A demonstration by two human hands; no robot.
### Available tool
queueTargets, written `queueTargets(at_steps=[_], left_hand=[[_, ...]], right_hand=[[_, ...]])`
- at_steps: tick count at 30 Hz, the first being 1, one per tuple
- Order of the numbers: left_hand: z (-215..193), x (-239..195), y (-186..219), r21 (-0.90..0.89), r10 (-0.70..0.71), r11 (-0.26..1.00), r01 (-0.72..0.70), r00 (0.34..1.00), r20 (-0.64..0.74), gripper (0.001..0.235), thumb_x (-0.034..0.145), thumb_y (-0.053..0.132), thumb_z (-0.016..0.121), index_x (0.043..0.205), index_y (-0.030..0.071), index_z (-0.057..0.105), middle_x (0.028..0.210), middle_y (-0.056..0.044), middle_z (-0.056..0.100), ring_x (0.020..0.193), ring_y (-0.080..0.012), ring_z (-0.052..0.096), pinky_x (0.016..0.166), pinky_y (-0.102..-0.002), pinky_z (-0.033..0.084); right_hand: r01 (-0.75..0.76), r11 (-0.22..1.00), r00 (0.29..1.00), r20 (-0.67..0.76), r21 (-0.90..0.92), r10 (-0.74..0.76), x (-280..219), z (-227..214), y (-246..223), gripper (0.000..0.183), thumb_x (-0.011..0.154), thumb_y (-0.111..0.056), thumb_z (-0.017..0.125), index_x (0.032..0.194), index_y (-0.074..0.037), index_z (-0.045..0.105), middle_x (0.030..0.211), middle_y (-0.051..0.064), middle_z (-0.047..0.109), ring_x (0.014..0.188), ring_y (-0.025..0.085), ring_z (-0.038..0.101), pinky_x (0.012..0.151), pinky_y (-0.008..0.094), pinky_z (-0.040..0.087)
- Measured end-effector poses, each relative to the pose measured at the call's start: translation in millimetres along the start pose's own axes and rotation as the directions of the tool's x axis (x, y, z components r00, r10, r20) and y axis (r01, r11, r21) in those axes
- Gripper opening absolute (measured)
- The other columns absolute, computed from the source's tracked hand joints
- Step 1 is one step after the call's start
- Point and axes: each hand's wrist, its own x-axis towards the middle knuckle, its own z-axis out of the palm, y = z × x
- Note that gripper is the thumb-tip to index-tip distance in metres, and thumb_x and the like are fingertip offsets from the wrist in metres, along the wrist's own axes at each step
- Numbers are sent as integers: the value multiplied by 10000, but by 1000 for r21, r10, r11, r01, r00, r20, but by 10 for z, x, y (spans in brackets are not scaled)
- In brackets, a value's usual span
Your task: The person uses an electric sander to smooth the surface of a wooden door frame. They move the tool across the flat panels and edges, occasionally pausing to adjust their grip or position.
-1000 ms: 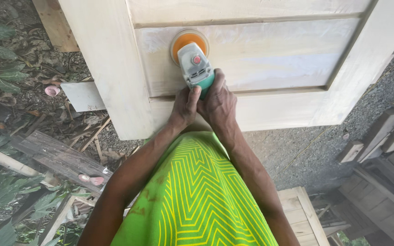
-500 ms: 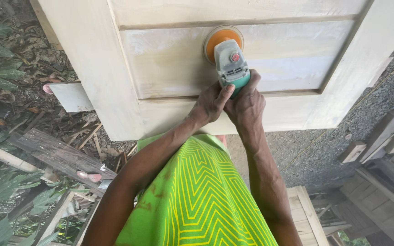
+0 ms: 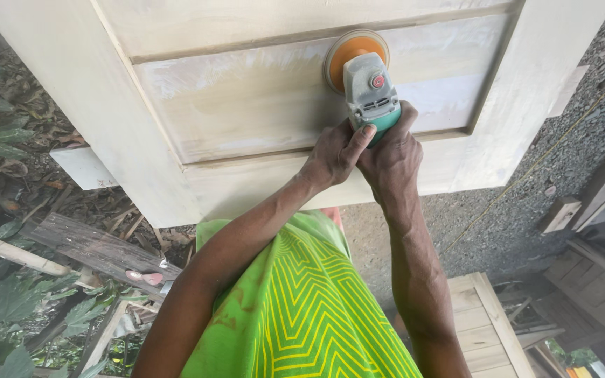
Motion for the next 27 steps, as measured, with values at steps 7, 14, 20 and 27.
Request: queueTargets(at_steps=[7, 14, 20, 27], left_hand=[[275, 230, 43, 70, -72, 995, 69, 997, 41, 837, 968, 710, 316, 1207, -27, 634, 860, -237, 753, 873, -412, 751, 799, -456, 586], [501, 395, 129, 76, -66, 995, 60, 995, 79, 893, 949, 745, 321, 1155, -66, 630, 806, -227, 743, 828, -390, 759, 779, -444, 595], [713, 582, 185, 135, -132, 984, 115, 983, 128, 909, 895, 794, 299, 1002, -33, 660, 673, -181, 731, 692, -332, 785, 683, -421, 633], [632, 532, 165, 211, -189, 965, 157, 972, 143, 910, 871, 806, 302, 1017, -16, 663, 664, -183, 722, 657, -356, 766, 649, -457, 597]], right_hand=[[-77, 997, 997, 0, 6, 77, 50, -232, 159, 664, 1014, -398, 748, 1323, -25, 293, 927, 264, 715, 809, 470, 724, 691, 544, 576], [-101, 995, 994, -28, 16, 101, 97, -356, 444, 689, 1005, -411, 770, 1307, -34, 279, 987, 262, 717, 815, 453, 746, 715, 529, 608], [-37, 999, 995, -92, -3, 36, 105, -414, 791, 642, 1039, -330, 757, 1302, -24, 257, 1008, 276, 702, 822, 417, 759, 735, 504, 645], [-70, 994, 992, -102, 88, 79, 32, -286, 802, 584, 1091, -334, 716, 1291, -23, 265, 977, 261, 702, 756, 360, 754, 671, 481, 653]])
